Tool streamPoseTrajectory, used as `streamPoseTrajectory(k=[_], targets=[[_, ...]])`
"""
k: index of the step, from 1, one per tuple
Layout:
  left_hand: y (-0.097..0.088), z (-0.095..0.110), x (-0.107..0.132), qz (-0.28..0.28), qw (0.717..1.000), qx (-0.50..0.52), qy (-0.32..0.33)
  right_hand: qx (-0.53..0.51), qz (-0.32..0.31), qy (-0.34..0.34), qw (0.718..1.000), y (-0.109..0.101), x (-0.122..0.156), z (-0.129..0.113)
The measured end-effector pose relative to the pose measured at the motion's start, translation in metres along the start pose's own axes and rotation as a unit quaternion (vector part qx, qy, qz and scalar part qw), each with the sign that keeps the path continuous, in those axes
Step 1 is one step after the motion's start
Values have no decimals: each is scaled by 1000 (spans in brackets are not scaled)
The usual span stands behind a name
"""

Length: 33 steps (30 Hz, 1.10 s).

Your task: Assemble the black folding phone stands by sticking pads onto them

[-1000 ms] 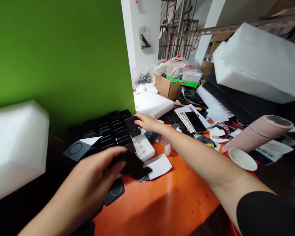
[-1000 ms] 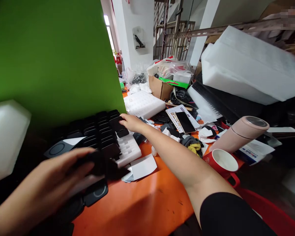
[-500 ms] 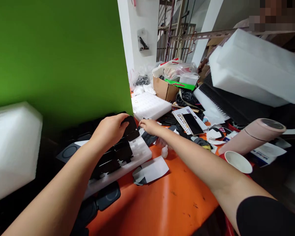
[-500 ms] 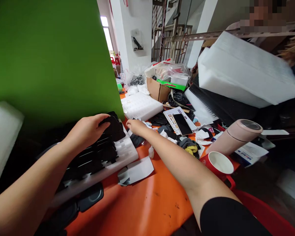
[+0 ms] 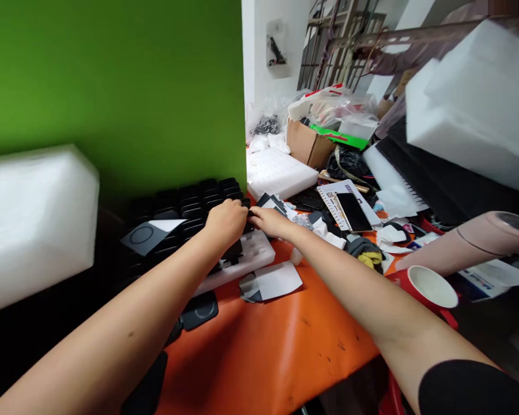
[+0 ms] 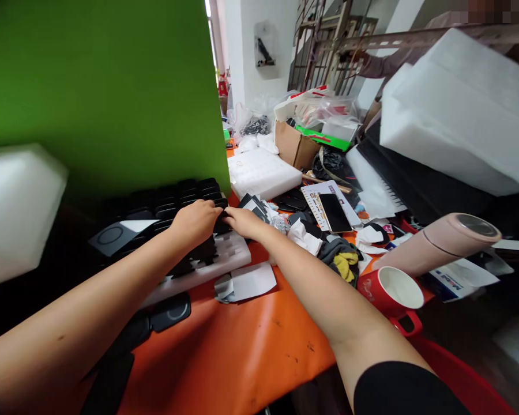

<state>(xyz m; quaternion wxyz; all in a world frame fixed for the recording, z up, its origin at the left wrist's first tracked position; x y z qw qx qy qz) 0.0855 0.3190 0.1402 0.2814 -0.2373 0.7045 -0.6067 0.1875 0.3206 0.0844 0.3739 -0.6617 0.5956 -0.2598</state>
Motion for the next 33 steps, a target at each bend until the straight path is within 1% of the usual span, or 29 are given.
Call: streamPoseTrajectory(k=[2, 3, 4, 5, 6, 7, 8, 9, 10, 11, 12, 13, 14, 15, 16, 17, 19, 22, 24, 26, 28, 30, 31, 32, 33], targets=[[-8, 5, 3, -1, 1000, -11, -8, 7, 1, 22, 1000, 2, 4, 2], [-15, 7, 10, 4, 1000, -13, -9, 13, 19, 36, 999, -1, 9, 1], [-22, 7, 21, 21, 1000, -7, -11, 24, 55, 48, 997, -5, 16, -2], [-30, 5, 37, 41, 999, 5, -14, 35, 104, 57, 992, -9, 27, -7], [-39, 2, 61, 94, 995, 42, -19, 43, 160, 59, 984, -12, 40, -14], [-45, -4, 91, 153, 983, 97, -38, 46, 210, 50, 975, -10, 56, -24], [-44, -12, 127, 197, 965, 155, -76, 44, 233, 31, 971, -3, 71, -35], [-38, -22, 166, 226, 944, 201, -134, 37, 219, 9, 975, 11, 85, -47], [-27, -33, 208, 249, 920, 220, -209, 29, 161, -27, 986, 31, 95, -62], [-10, -41, 248, 238, 899, 232, -284, 26, 86, -78, 993, 56, 103, -78], [10, -46, 286, 209, 882, 242, -345, 39, 22, -115, 992, 80, 110, -92], [30, -48, 317, 164, 873, 250, -386, 54, -28, -138, 988, 101, 114, -105], [49, -47, 342, 113, 868, 252, -412, 74, -73, -158, 982, 120, 115, -116], [65, -43, 360, 70, 866, 255, -423, 97, -106, -164, 976, 135, 113, -125], [77, -39, 371, 40, 867, 253, -427, 121, -133, -163, 970, 147, 110, -133], [86, -35, 376, 14, 868, 246, -431, 144, -158, -152, 965, 155, 105, -139], [95, -29, 374, -24, 871, 226, -436, 186, -198, -108, 956, 163, 96, -148], [99, -28, 360, -61, 869, 207, -446, 219, -233, -61, 945, 164, 89, -159], [103, -31, 354, -83, 857, 224, -457, 224, -251, -45, 941, 163, 88, -161], [109, -33, 353, -102, 837, 273, -463, 219, -273, -17, 937, 162, 90, -155], [113, -31, 353, -109, 819, 336, -453, 202, -295, 12, 934, 159, 96, -145], [115, -26, 352, -109, 803, 393, -436, 170, -302, 31, 938, 155, 106, -133], [114, -23, 351, -105, 799, 415, -421, 147, -299, 35, 942, 151, 113, -128], [112, -20, 350, -96, 802, 432, -401, 118, -291, 32, 949, 147, 119, -123], [108, -18, 347, -81, 811, 440, -377, 83, -280, 26, 956, 142, 126, -118]])
Point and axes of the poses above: each hand's wrist, its own x-axis away from the middle knuckle, its own y-axis out of the palm, z = x × y, the point moved 5 cm from there along -x, towards the middle knuckle
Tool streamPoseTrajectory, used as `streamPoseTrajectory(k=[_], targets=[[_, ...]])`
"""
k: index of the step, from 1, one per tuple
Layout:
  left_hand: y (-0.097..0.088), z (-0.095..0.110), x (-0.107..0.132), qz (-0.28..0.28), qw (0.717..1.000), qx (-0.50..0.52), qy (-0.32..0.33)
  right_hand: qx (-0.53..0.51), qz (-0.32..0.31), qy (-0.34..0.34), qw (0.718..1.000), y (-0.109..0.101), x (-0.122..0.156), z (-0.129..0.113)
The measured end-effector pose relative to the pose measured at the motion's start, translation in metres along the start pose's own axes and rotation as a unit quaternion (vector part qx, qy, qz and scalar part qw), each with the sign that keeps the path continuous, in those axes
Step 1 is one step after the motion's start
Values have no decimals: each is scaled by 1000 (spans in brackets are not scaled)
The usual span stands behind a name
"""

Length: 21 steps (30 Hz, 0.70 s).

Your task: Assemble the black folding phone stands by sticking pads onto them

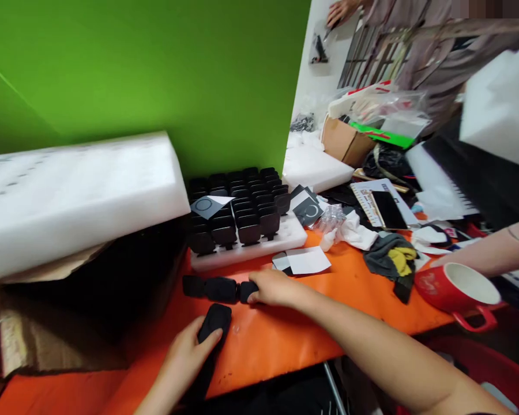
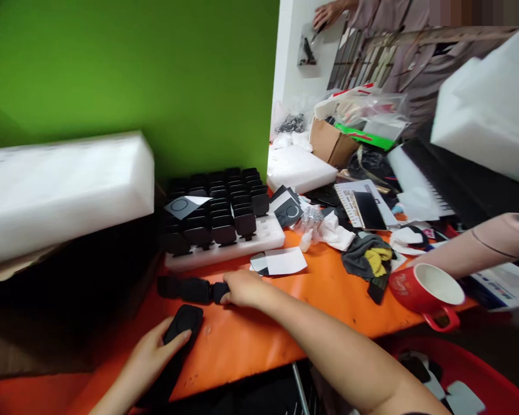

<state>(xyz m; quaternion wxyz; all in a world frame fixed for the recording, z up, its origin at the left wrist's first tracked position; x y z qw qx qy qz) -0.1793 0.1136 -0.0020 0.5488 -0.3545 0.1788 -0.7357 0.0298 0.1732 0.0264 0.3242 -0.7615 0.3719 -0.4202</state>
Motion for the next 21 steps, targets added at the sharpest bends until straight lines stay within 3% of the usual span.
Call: streamPoseTrajectory(k=[4, 6, 9, 11, 13, 15, 17, 21], targets=[[-14, 26, -1, 32, 984, -53, 166, -136, 29, -62, 988, -7, 36, 24], [-19, 40, -7, 11, 970, -98, 222, -179, 13, -64, 982, -12, 53, 38], [-11, 64, -19, -114, 954, -135, 243, -214, -39, -71, 973, -19, 71, 51], [2, 81, -23, -216, 942, -132, 222, -224, -50, -78, 970, -24, 79, 56], [16, 94, -24, -275, 934, -127, 186, -216, -33, -70, 973, -30, 83, 59], [25, 102, -25, -260, 941, -139, 164, -185, 14, -34, 982, -37, 83, 66], [27, 104, -26, -206, 952, -153, 169, -157, 50, 9, 986, -43, 83, 75], [24, 92, -29, -155, 969, -91, 167, -179, 48, 19, 983, -52, 89, 88]])
Point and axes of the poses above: each hand's wrist, its own x-axis away from the middle knuckle, its own y-axis out of the palm, z = x × y, the point moved 5 cm from there along -x, towards the middle knuckle
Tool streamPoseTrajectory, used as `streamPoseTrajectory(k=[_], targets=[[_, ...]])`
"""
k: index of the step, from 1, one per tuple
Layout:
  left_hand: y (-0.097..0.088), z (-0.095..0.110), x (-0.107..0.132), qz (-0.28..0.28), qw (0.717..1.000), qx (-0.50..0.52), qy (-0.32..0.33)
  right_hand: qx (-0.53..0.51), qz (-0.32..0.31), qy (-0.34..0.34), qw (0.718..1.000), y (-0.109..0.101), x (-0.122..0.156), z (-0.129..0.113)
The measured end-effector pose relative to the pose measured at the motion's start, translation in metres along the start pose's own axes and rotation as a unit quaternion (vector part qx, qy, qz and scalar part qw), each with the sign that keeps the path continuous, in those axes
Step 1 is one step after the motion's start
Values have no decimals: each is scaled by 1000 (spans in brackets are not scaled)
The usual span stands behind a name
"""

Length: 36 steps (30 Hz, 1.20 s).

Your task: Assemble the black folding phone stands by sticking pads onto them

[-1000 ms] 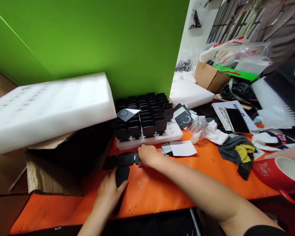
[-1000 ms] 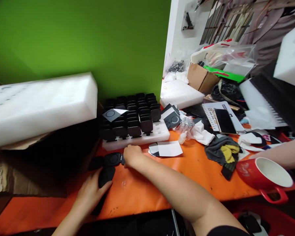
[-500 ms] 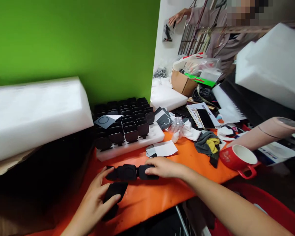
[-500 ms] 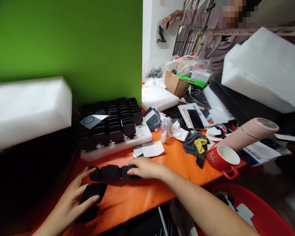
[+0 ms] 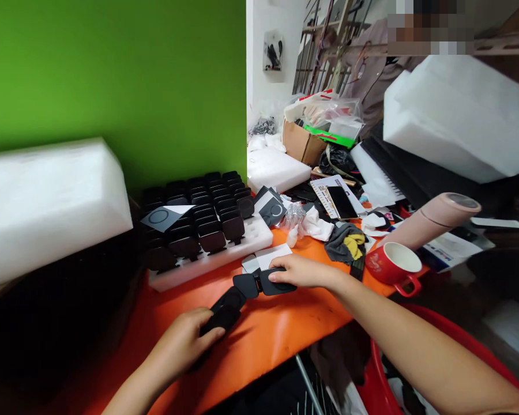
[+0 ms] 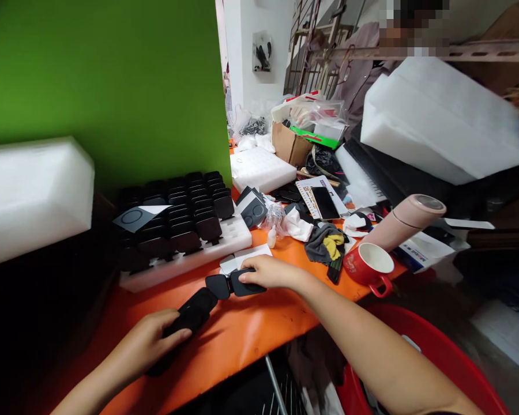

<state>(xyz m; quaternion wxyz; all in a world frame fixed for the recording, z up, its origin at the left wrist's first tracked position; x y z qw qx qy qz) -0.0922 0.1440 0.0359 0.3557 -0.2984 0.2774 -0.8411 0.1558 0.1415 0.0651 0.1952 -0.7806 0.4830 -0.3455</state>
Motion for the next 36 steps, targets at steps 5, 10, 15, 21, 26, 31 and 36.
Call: streamPoseTrajectory(k=[5, 10, 15, 21, 26, 31, 36], targets=[[8, -21, -3, 24, 983, 159, -84, 114, 75, -23, 990, -54, 8, -14], [29, -4, -14, 28, 951, 286, -110, 379, 142, -16, 914, -114, -20, -62], [38, 15, -26, 36, 937, 333, -95, 519, 76, 22, 851, -118, -73, -95], [37, 16, -41, 47, 920, 374, -104, 527, 22, -19, 849, -108, -119, -109], [31, 22, -55, 57, 918, 382, -95, 465, -10, -13, 885, -98, -151, -105], [26, 36, -67, 60, 914, 395, -75, 500, -73, -41, 862, -85, -152, -88], [27, 40, -72, 71, 902, 419, -72, 459, 89, -126, 875, -90, -102, -85]])
Point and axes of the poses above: each hand's wrist, its own x-axis away from the middle knuckle, its own y-axis out of the palm, z = x × y, the point moved 5 cm from there along -x, towards the middle knuckle
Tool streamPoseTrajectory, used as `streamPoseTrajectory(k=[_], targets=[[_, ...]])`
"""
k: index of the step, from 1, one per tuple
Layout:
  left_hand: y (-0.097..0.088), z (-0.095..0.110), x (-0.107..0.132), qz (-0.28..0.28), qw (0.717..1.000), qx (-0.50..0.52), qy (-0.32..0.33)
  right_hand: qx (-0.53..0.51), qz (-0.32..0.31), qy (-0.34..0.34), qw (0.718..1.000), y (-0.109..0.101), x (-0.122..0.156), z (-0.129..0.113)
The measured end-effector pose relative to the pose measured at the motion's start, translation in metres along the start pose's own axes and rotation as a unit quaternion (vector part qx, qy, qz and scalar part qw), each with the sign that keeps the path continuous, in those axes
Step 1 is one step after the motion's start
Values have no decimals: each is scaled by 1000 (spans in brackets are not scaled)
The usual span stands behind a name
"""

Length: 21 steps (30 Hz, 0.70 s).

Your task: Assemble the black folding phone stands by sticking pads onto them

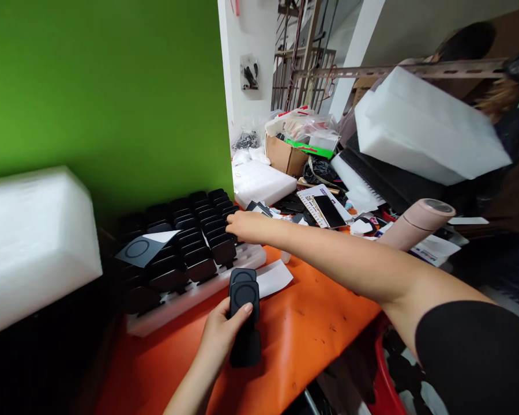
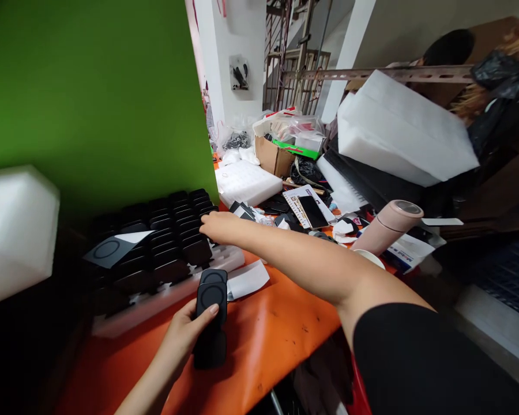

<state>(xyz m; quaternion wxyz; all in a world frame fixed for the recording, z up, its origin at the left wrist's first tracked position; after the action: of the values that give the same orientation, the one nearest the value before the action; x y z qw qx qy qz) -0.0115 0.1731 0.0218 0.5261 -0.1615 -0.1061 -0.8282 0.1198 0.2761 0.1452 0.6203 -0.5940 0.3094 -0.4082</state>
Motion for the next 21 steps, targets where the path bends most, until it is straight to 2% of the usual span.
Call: streamPoseTrajectory(k=[2, 3, 4, 5, 7, 8, 10, 14, 17, 19, 21], targets=[[1, -2, 0, 8, 1000, -7, 17, -61, 123, 59, 989, -4, 33, -6], [1, -3, 0, 12, 999, -15, 29, -119, 133, 79, 981, 2, 49, -12], [3, -4, 1, 12, 999, -25, 40, -192, 88, 71, 975, 14, 63, -21], [5, -4, 2, 9, 998, -36, 51, -272, 12, 40, 961, 28, 76, -34], [9, -5, 5, -3, 996, -62, 71, -357, -72, 26, 931, 46, 100, -50], [10, -5, 7, -5, 994, -80, 79, -378, -86, 26, 921, 50, 109, -52], [4, -6, 11, 24, 989, -111, 90, -402, -62, 47, 912, 43, 120, -41], [-20, -16, 15, 112, 985, -106, 76, -431, 46, 144, 889, 7, 117, 19], [-26, -27, 18, 103, 990, -70, 65, -342, 130, 137, 921, -15, 94, 53], [-25, -31, 21, 82, 993, -55, 70, -288, 125, 105, 944, -15, 73, 58], [-24, -31, 23, 72, 992, -47, 87, -255, 92, 88, 958, -6, 54, 58]])
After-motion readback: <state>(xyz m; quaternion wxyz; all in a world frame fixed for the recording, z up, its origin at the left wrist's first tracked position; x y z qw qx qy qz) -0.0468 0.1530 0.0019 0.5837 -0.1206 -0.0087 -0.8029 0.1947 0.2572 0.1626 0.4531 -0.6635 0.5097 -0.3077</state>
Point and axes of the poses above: each hand's wrist, its own x-axis away from the middle knuckle, its own y-axis out of the palm, z = x × y, the point moved 5 cm from there along -x, towards the middle knuckle
